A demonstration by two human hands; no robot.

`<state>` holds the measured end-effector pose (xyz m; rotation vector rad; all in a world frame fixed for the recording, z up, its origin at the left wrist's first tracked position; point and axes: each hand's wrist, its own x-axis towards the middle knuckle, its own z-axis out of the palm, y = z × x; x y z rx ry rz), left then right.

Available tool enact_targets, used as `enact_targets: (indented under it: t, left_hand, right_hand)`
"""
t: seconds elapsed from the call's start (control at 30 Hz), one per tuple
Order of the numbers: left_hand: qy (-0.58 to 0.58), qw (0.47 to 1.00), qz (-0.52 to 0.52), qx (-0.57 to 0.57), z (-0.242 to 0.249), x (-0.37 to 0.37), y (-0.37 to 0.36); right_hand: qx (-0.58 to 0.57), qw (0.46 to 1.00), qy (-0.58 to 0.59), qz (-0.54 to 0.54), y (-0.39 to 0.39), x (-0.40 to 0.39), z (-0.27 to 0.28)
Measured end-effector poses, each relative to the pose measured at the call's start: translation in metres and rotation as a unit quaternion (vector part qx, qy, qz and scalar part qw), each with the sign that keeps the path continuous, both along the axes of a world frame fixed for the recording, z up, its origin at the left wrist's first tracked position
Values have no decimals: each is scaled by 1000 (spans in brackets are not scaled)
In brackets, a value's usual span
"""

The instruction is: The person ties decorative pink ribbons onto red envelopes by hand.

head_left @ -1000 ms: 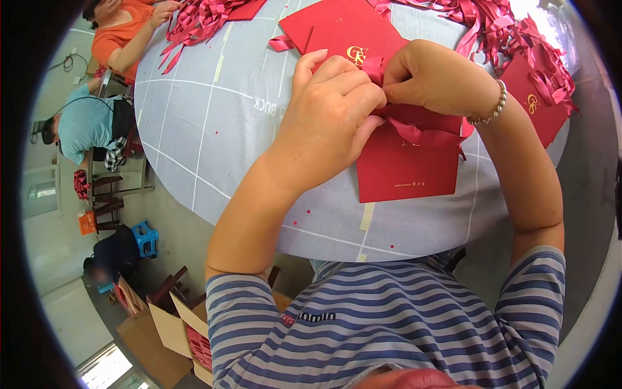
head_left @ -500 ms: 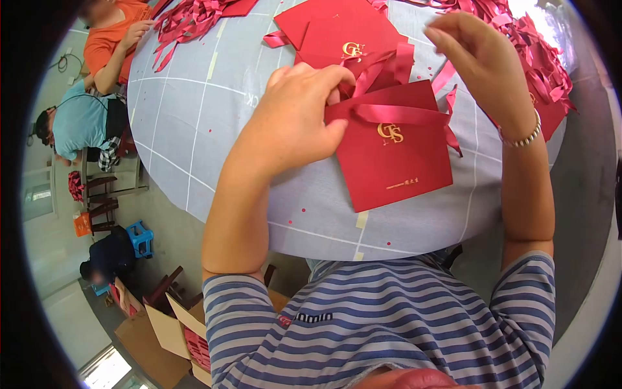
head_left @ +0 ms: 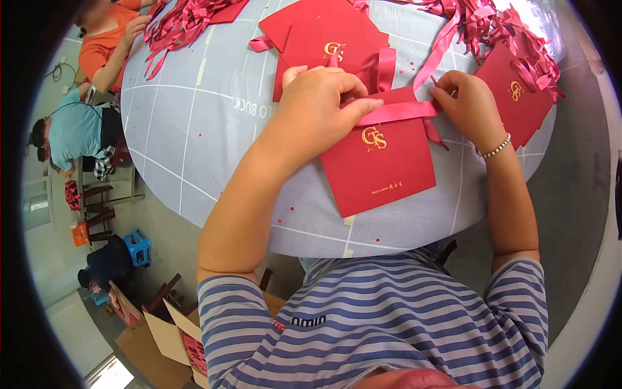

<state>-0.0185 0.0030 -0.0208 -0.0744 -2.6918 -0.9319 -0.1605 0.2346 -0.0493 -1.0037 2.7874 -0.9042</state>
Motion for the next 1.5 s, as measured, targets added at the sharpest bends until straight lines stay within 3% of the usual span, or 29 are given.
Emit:
enact_targets:
  t: [0.03, 0.1, 0.17, 0.2, 0.3, 0.4, 0.43, 0.47, 0.53, 0.67, 0.77, 1.07, 1.3, 1.5]
  left_hand:
    - [-62, 995, -9, 74, 1, 1, -2]
    - [-73, 994, -3, 79, 0, 2, -5]
    - [-83, 993, 5, 85, -1, 2, -9]
    - [-102, 990, 0, 96, -2, 2, -10]
    - [-149, 982, -2, 118, 3, 2, -9]
    - [-167, 981, -7, 103, 13, 7, -8]
    - [-156, 985, -17, 77, 13, 8, -7]
    - [-158, 984, -18, 80, 11, 9, -9]
    - [-143, 985, -23, 93, 6, 9, -11]
    - [-66, 996, -18, 63, 1, 10, -12]
    - [-104, 989, 0, 102, 3, 10, -9]
    - [-103, 995, 6, 6, 0, 5, -3]
    - [-43, 998, -11, -39, -1, 8, 1]
    - [28, 994, -40, -99, 0, 10, 5]
  right_hand:
    - [1, 1000, 0, 3, 1, -1, -2]
    - [-128, 986, -102, 17, 4, -1, -3]
    - [-243, 962, -115, 51, 3, 5, 4]
    - [-339, 921, -174, 85, -2, 11, 15]
    - [-441, 770, -419, 192, -4, 23, 46]
    - [-337, 803, -445, 207, -19, 25, 54]
    - [-270, 859, -395, 182, -25, 28, 56]
    - [-268, 859, -397, 181, -30, 30, 53]
    - [-167, 953, -193, 166, -37, 33, 39]
    - [-164, 967, -84, 174, -32, 39, 26]
    - [-194, 967, -67, 149, -30, 43, 17]
    - [-186, 966, -11, 177, -39, 45, 7]
    - [-162, 975, 17, 149, -45, 55, 13]
    - [-122, 975, 126, 133, -51, 66, 12]
